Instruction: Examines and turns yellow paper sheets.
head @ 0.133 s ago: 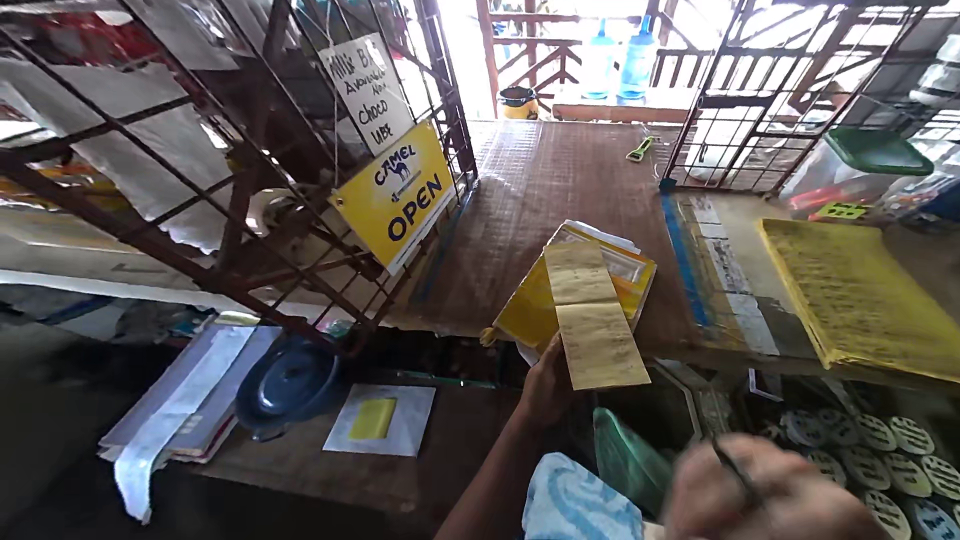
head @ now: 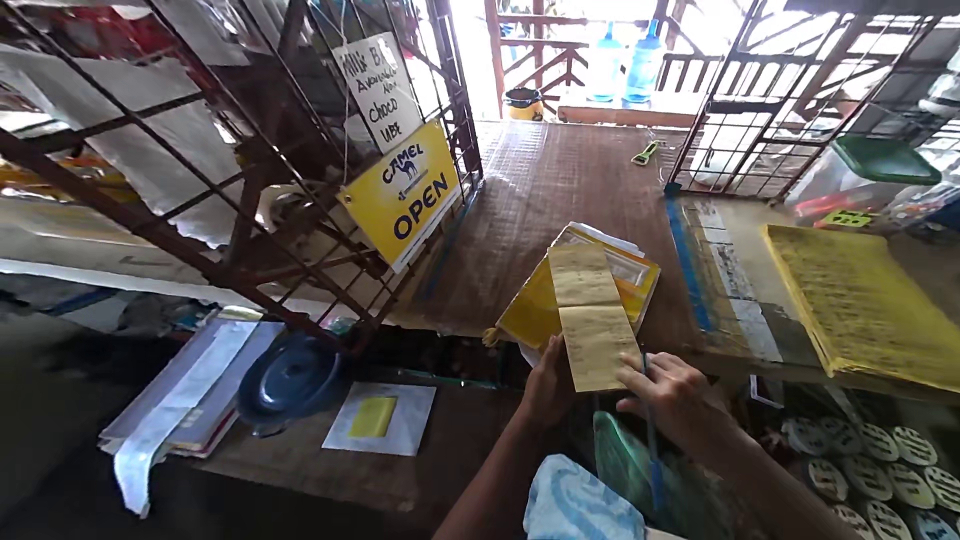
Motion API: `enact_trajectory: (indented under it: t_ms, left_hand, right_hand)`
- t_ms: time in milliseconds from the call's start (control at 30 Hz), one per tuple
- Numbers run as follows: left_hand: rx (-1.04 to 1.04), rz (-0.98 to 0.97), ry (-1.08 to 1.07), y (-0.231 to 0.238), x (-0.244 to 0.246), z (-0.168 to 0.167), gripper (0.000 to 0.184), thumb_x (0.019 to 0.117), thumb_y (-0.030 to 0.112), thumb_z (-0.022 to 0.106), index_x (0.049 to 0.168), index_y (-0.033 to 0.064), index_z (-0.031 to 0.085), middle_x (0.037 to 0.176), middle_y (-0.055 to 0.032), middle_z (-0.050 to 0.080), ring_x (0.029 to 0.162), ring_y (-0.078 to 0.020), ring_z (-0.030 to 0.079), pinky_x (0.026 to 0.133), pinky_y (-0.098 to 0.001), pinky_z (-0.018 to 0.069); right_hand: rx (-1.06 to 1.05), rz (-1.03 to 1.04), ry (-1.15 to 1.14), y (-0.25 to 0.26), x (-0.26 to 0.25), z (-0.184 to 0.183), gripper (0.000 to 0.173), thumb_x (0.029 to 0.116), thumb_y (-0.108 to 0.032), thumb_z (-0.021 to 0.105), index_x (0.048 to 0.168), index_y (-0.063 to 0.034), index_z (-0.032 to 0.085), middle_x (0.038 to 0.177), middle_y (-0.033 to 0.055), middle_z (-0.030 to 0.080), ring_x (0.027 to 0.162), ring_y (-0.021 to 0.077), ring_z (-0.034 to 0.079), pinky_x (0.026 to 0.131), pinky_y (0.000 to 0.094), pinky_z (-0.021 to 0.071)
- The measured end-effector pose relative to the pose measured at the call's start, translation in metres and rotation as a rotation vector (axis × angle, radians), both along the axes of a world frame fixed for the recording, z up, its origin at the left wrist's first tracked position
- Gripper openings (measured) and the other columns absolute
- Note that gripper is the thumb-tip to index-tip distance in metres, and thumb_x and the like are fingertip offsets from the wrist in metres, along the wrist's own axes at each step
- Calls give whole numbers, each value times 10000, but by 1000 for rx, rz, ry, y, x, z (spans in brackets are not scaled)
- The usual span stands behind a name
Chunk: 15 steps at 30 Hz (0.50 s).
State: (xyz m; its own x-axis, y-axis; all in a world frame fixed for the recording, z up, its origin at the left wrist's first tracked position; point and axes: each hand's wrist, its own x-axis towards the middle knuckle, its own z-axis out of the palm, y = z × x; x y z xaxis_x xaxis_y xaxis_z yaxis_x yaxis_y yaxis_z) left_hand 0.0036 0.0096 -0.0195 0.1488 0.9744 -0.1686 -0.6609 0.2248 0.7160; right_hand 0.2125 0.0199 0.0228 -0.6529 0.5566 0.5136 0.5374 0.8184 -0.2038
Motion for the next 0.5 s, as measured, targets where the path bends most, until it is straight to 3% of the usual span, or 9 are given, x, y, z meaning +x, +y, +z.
enact_trajectory:
  t_ms: [67, 200, 367, 500]
  left_hand:
    - [0, -10, 15, 1, 0, 1, 567, 1114, 386, 77, 1459, 101, 425, 1249, -70, 681, 1129, -204, 677, 930, -423, 582]
    - [4, -33, -19, 1, -1, 0, 564, 1113, 391, 79, 1487, 100, 385, 1298, -97, 652, 1160, -252, 663, 915, -457, 589]
    - [24, -44, -11, 0, -1, -2, 566, 1113, 400, 86, 1515, 95, 343, 1330, -125, 634, 1181, -276, 655, 930, -467, 588]
    - [22, -48, -23, 1, -1, -3, 519, 1117, 383, 154, 1495, 109, 378, 1303, -114, 652, 1155, -270, 665, 906, -462, 592]
  right_hand:
    - [33, -87, -125, 8, -7, -16, 235, 949, -265, 652, 1036, -89, 782, 1122, 145, 756, 984, 305, 750, 853, 426, 604]
    - [36, -53, -88, 10, -9, -15, 139, 917, -63, 632, 920, -83, 770, 1041, 120, 774, 888, 275, 762, 802, 391, 615]
    - [-68, -36, -5, 21, -7, -9, 121, 919, -126, 655, 853, -92, 751, 1003, 64, 780, 815, 237, 752, 700, 384, 609]
    - [-242, -56, 41, 28, -7, 2, 79, 870, -157, 740, 867, -81, 762, 988, 77, 779, 815, 265, 749, 690, 462, 597]
